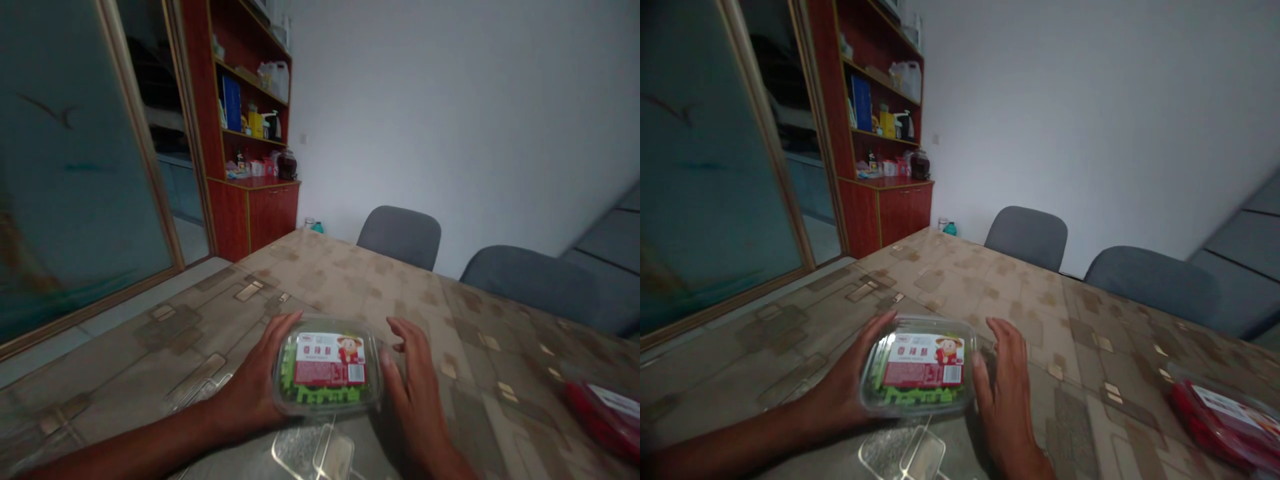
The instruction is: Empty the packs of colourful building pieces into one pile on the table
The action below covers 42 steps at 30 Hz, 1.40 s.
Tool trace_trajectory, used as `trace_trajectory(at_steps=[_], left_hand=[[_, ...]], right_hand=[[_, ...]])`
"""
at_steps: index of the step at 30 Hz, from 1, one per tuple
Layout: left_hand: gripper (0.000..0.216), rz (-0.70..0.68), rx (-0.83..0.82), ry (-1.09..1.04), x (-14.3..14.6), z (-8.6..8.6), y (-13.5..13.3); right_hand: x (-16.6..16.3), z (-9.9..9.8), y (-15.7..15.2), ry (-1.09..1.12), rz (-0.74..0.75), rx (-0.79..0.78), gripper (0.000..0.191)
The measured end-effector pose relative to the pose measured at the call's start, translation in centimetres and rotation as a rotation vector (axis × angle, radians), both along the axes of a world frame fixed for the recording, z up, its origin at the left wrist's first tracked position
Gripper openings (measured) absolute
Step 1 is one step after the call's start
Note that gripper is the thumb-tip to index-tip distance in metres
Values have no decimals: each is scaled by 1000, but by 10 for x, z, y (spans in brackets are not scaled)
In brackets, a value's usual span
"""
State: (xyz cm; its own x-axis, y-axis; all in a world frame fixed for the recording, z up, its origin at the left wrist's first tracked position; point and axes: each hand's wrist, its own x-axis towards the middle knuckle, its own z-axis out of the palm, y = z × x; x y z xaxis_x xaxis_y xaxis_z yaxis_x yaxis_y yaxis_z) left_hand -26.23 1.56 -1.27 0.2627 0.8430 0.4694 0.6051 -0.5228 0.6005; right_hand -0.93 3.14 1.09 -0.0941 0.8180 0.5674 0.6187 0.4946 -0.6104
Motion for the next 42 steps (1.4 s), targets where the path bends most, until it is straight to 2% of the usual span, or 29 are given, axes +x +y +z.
trace_trajectory(at_steps=[2,5,7,9,12,15,19,24,29,32,34,37,40,42], left_hand=[[115,9,46,38,0,1,-5],[115,13,44,36,2,3,-10],[117,14,-6,9,3,3,-12],[119,11,-88,-26,5,4,-15],[120,5,-170,-73,8,7,-18],[119,-11,-186,-108,10,9,-19],[115,-30,-186,-128,10,5,-19],[120,3,-163,-119,11,-2,-19],[125,-16,-128,-133,13,-2,-14],[124,-24,-122,-138,11,0,-11],[118,-49,-121,-120,9,2,-11],[113,-141,-97,-99,9,4,-17],[129,-281,-145,-112,12,3,-27],[134,-330,-209,-125,15,3,-33]], right_hand=[[0,4,-7,-94,89,112,45],[-10,4,-19,-264,224,169,61],[-19,0,-25,-386,290,207,75],[-26,-4,-29,-481,328,278,78],[-35,-6,-32,-529,314,399,62],[-41,-1,-35,-499,256,513,44],[-44,6,-37,-451,222,582,47],[-43,9,-36,-442,214,627,47],[-42,10,-38,-416,204,643,44],[-43,13,-40,-402,236,613,40],[-41,18,-40,-361,320,543,40],[-30,32,-36,-216,445,322,34],[-17,45,-26,-105,352,81,21],[-11,49,-20,-84,353,-102,17]])
